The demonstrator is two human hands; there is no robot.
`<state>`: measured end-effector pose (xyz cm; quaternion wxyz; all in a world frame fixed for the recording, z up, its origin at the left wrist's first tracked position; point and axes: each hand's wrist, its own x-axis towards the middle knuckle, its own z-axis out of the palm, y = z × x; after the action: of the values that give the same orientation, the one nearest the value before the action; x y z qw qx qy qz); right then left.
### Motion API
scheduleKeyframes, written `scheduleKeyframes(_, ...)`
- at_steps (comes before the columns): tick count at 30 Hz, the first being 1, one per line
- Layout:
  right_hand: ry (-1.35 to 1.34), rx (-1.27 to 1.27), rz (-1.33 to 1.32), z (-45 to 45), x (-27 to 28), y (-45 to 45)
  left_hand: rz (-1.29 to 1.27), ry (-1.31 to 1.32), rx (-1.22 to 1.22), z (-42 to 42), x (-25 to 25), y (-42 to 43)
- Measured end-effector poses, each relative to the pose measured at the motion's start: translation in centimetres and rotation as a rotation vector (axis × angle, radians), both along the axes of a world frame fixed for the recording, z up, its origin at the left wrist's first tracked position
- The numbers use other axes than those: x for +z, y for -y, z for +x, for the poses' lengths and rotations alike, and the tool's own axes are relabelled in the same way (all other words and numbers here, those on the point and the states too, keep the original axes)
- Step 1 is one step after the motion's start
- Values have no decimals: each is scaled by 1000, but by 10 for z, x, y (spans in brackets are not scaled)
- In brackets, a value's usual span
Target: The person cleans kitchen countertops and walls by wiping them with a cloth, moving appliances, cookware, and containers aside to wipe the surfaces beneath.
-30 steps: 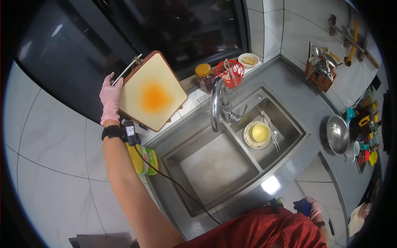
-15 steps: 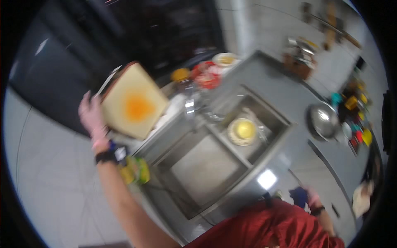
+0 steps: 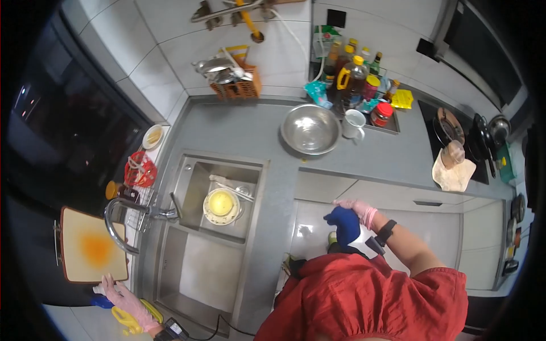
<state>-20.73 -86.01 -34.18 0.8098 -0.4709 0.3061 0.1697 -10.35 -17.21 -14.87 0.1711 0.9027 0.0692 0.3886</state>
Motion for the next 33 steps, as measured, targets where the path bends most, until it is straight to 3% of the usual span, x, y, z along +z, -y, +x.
scheduleKeyframes(2,118,-82,-17,3,7,36,-51,33,-51,-10,-2,21)
scheduleKeyframes(4,180,-166,36,0,45,73,-217,-112,13,-17,-9,35)
scheduleKeyframes(6,181,-318,-174,-6,66,120,-283,-210,-3,-18,-2,92)
scheduleKeyframes(8,249,-587,-398,-12,35,187,-453,-279,-121,-3,-18,141)
scheduleKeyframes(10,267,-695,-798,-9,38,205,-658,-366,-223,23,-37,208)
scheduleKeyframes(11,270,-685,-782,-10,23,215,-549,-481,-276,37,-43,244)
scheduleKeyframes(12,265,-582,-861,-10,3,223,-770,-560,-445,52,-61,276)
scheduleKeyframes(13,264,-475,-940,-8,-16,226,-529,-681,-411,64,-65,314)
scheduleKeyframes(14,279,-425,-1369,-7,-29,217,-510,-761,-428,78,-85,347)
scheduleKeyframes(16,200,-281,-1693,-2,-22,188,-619,-928,-619,105,-113,415)
scheduleKeyframes(17,235,-247,-1679,3,-19,174,-910,-1020,-657,107,-112,451)
scheduleKeyframes(21,449,-64,-1615,19,-11,130,-1200,-1018,-727,115,-99,545)
scheduleKeyframes(24,487,19,-1576,44,-11,106,-1463,-1042,-678,149,-171,571)
scheduleKeyframes(26,506,81,-1549,67,-10,94,-1514,-949,-568,191,-271,599)
scheduleKeyframes(29,509,100,-1588,103,-14,72,-1618,-827,-452,167,-209,585)
scheduleKeyframes(32,510,131,-1619,138,-13,48,-1651,-806,-492,207,-207,509)
scheduleKeyframes(33,536,129,-1679,144,-13,41,-1666,-684,-512,213,-180,476)
